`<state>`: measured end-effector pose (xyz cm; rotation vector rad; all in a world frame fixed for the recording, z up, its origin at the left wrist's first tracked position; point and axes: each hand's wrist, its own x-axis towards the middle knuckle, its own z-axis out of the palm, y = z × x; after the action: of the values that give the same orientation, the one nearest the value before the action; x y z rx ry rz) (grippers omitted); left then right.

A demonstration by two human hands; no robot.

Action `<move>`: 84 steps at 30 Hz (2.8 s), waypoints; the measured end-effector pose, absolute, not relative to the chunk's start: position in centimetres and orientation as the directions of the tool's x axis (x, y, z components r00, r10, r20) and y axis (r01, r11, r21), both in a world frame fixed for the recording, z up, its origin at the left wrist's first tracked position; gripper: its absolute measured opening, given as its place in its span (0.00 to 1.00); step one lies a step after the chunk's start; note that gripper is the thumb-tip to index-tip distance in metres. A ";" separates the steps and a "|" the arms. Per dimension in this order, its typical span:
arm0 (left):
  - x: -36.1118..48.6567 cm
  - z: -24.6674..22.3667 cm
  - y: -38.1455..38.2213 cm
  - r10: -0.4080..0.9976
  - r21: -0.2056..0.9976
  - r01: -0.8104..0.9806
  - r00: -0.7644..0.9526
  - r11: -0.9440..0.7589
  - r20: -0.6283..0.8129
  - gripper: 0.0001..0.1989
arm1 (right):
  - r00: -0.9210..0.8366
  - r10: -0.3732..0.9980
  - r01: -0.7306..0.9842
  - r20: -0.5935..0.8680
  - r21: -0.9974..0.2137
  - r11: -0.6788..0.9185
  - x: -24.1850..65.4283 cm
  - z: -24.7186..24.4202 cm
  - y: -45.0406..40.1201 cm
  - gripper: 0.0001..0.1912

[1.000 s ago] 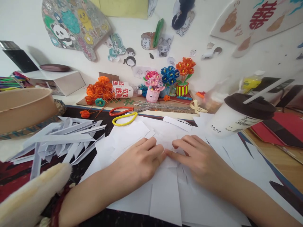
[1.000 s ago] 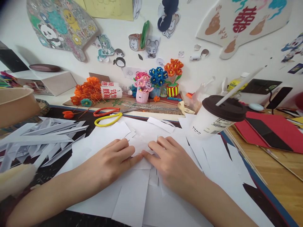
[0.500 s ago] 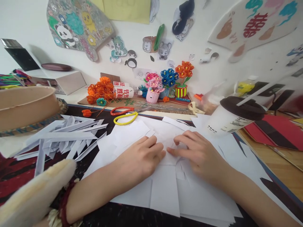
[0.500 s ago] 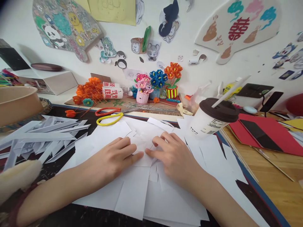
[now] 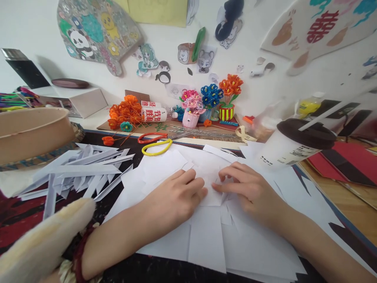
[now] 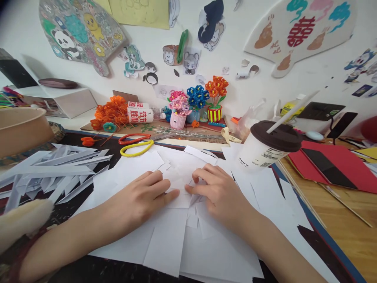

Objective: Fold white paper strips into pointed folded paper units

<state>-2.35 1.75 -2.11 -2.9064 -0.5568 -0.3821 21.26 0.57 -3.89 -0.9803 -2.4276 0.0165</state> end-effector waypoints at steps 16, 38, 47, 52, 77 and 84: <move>-2.3 -1.8 1.7 0.336 -0.119 0.380 0.898 -0.917 0.284 0.07 | -0.625 0.621 0.654 0.473 -0.118 0.747 22.2 -3.4 0.9 0.22; -2.4 -2.0 1.8 0.358 -0.093 0.391 0.898 -0.916 0.254 0.10 | -0.580 0.672 0.613 0.461 -0.296 0.732 19.9 -3.4 -0.6 0.12; -2.4 -2.5 1.7 0.342 -0.143 0.401 0.885 -0.905 0.316 0.11 | -0.618 0.599 0.613 0.509 -0.165 0.772 19.1 -3.8 -0.9 0.17; -2.2 -2.6 1.6 0.353 -0.173 0.432 0.866 -0.885 0.355 0.12 | -0.639 0.567 0.625 0.520 -0.079 0.777 18.9 -3.7 -1.2 0.16; -3.2 -0.6 4.1 0.569 0.328 0.508 0.813 -0.796 0.123 0.09 | -0.710 0.504 0.624 0.492 0.106 0.775 18.6 -3.9 -1.1 0.14; -3.4 -0.7 4.6 0.546 0.326 0.483 0.826 -0.813 0.138 0.09 | -0.722 0.505 0.627 0.473 0.141 0.766 18.5 -3.8 -1.1 0.16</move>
<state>-3.41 4.60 -0.69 -3.2664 -0.9407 -0.3913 18.52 -1.13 -3.84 -0.8592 -2.5500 -0.4088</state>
